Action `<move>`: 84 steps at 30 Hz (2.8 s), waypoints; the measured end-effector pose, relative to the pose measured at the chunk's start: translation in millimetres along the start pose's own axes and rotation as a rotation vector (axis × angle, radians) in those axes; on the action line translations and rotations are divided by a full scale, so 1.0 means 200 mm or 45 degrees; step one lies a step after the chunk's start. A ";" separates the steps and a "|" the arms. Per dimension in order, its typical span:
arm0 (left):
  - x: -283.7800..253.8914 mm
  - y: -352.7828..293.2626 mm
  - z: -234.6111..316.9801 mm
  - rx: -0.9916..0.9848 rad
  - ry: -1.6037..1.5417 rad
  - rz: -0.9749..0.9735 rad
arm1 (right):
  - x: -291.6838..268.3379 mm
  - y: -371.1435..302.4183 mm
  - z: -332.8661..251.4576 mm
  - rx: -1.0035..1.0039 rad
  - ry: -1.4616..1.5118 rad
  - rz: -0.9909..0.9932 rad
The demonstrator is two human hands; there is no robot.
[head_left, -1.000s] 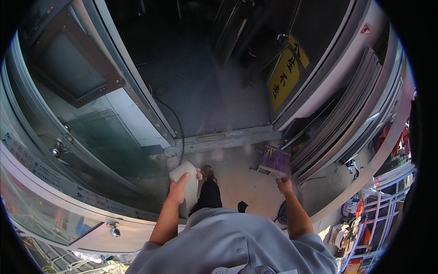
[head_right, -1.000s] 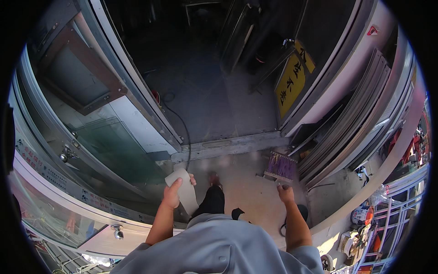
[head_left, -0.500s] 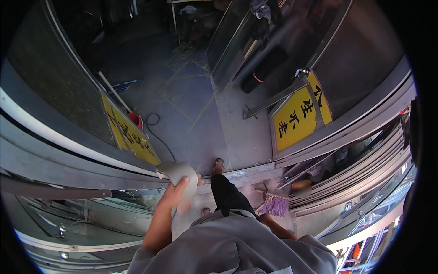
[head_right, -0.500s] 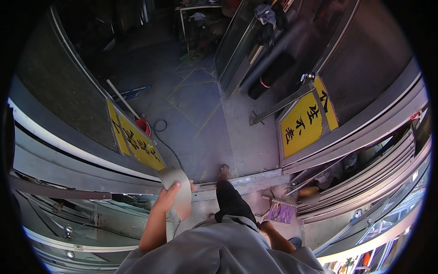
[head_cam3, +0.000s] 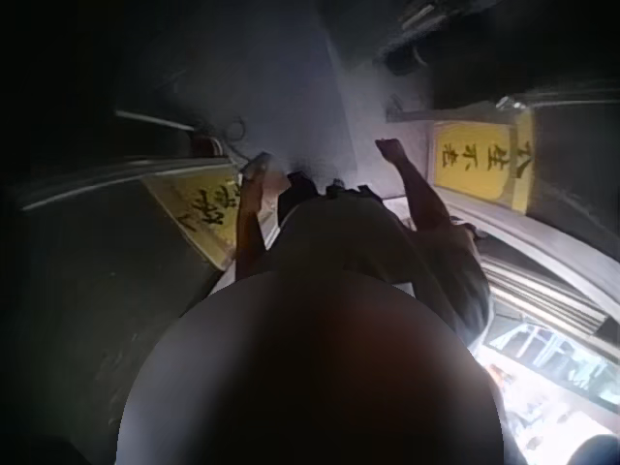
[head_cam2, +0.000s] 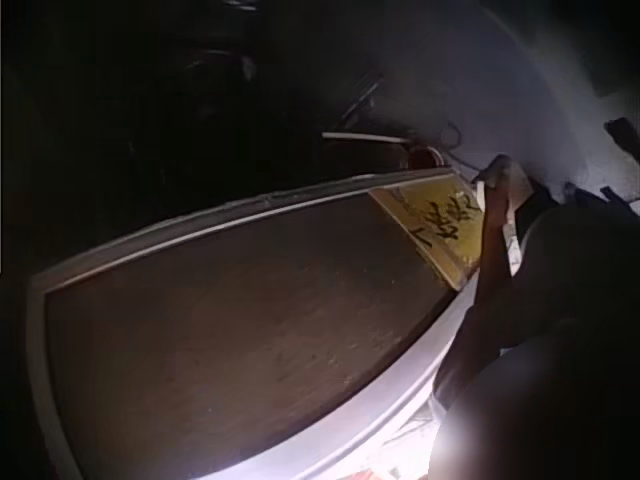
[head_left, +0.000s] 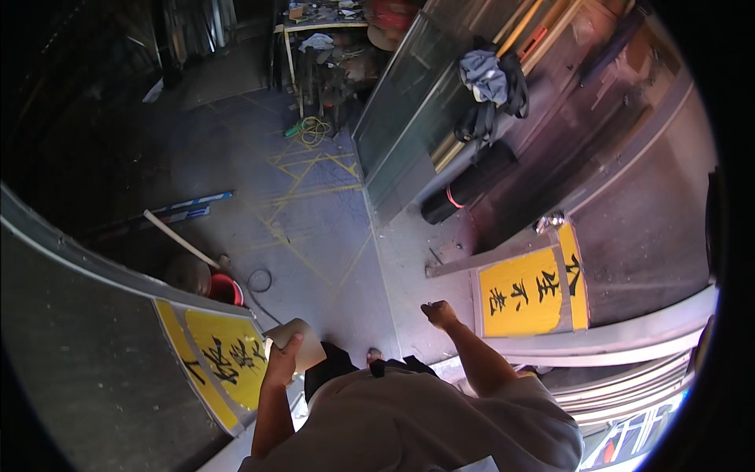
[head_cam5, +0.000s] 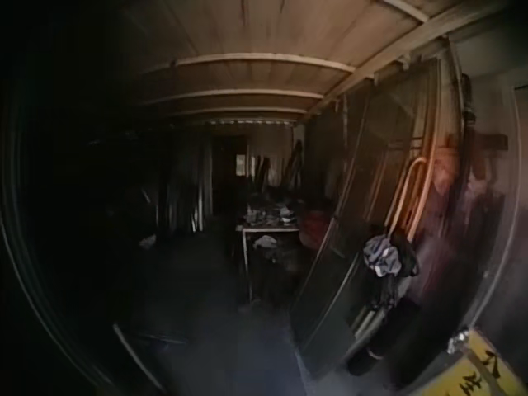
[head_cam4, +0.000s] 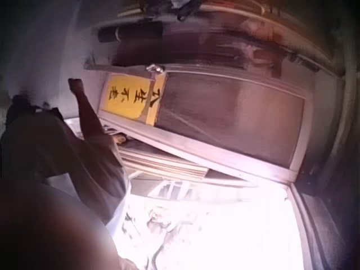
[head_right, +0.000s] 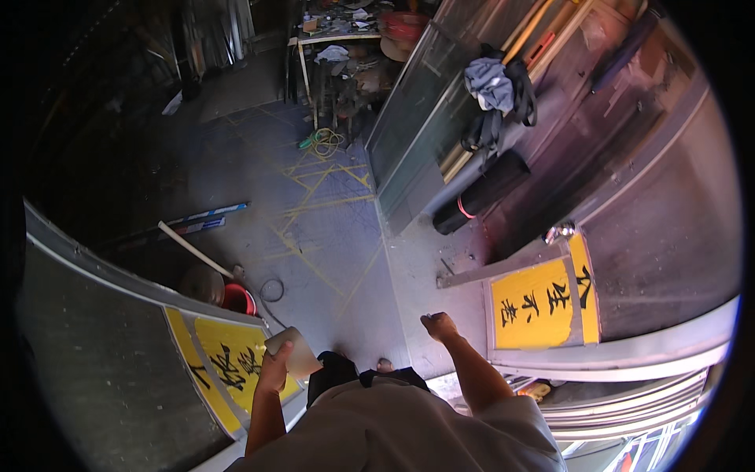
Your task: The person marks and cuts a red plastic strip, then moves around a cluttered workshop to gather materials. They use a cordless drill to fasten components of a window frame on a workbench.
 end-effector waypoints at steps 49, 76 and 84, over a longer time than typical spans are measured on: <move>-1.11 6.21 3.68 0.495 0.384 -0.468 | -0.14 5.32 -5.39 -0.898 0.572 -0.018; -0.77 9.05 5.16 0.949 1.003 -0.157 | -1.15 8.04 -6.79 -0.408 1.046 0.685; -0.47 9.76 5.66 1.129 0.907 -0.275 | -1.47 8.66 -6.97 -0.282 1.039 0.990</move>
Point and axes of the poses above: each hand's wrist, its own y-axis towards the middle knuckle, its own x-axis out of the palm, z = x × y, the point moved 2 cm from there along y, towards the middle knuckle, and after that the axes turned 5 degrees about y, right-handed, at the moved point
